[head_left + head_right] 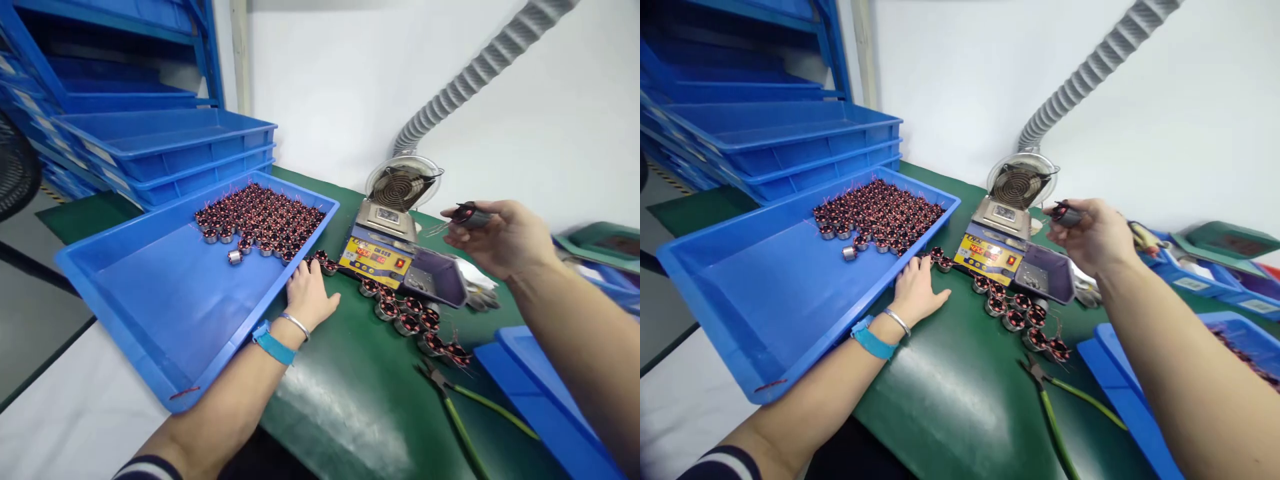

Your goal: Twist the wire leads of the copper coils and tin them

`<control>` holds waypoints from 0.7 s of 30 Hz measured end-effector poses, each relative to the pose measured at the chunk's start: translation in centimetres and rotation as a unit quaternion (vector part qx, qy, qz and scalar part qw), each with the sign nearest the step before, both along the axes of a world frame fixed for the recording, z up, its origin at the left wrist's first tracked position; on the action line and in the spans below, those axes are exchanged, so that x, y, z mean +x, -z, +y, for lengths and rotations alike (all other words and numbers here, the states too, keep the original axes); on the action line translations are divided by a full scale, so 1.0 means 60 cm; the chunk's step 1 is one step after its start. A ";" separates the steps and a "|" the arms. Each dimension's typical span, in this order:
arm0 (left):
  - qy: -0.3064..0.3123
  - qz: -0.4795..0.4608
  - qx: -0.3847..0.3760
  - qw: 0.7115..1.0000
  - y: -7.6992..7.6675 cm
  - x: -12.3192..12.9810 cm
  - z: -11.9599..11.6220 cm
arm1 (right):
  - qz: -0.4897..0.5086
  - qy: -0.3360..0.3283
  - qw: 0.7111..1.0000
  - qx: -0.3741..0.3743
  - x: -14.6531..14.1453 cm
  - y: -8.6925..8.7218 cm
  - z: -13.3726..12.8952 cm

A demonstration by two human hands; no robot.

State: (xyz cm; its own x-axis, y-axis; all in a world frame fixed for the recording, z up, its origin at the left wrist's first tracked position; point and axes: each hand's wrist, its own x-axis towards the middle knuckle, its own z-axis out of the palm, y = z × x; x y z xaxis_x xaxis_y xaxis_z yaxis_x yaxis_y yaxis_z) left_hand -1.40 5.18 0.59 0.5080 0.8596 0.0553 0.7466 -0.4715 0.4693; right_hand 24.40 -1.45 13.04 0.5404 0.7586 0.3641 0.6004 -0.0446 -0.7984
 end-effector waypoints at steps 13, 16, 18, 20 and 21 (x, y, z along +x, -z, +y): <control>0.042 -0.020 0.075 0.996 0.032 0.003 0.021 | 0.184 0.172 0.967 -0.038 -0.054 0.032 -0.344; 0.061 0.000 0.082 0.995 0.031 0.006 0.026 | 0.137 0.311 0.936 -0.095 -0.047 0.043 -0.484; 0.090 0.022 0.081 0.992 0.025 0.008 0.024 | 0.099 0.394 0.902 -0.147 -0.046 0.054 -0.571; 0.119 0.033 0.067 0.990 0.019 0.008 0.013 | 0.072 0.447 0.866 -0.212 -0.047 0.072 -0.644; 0.132 0.036 0.055 0.989 0.016 0.007 0.005 | 0.060 0.461 0.851 -0.245 -0.046 0.083 -0.672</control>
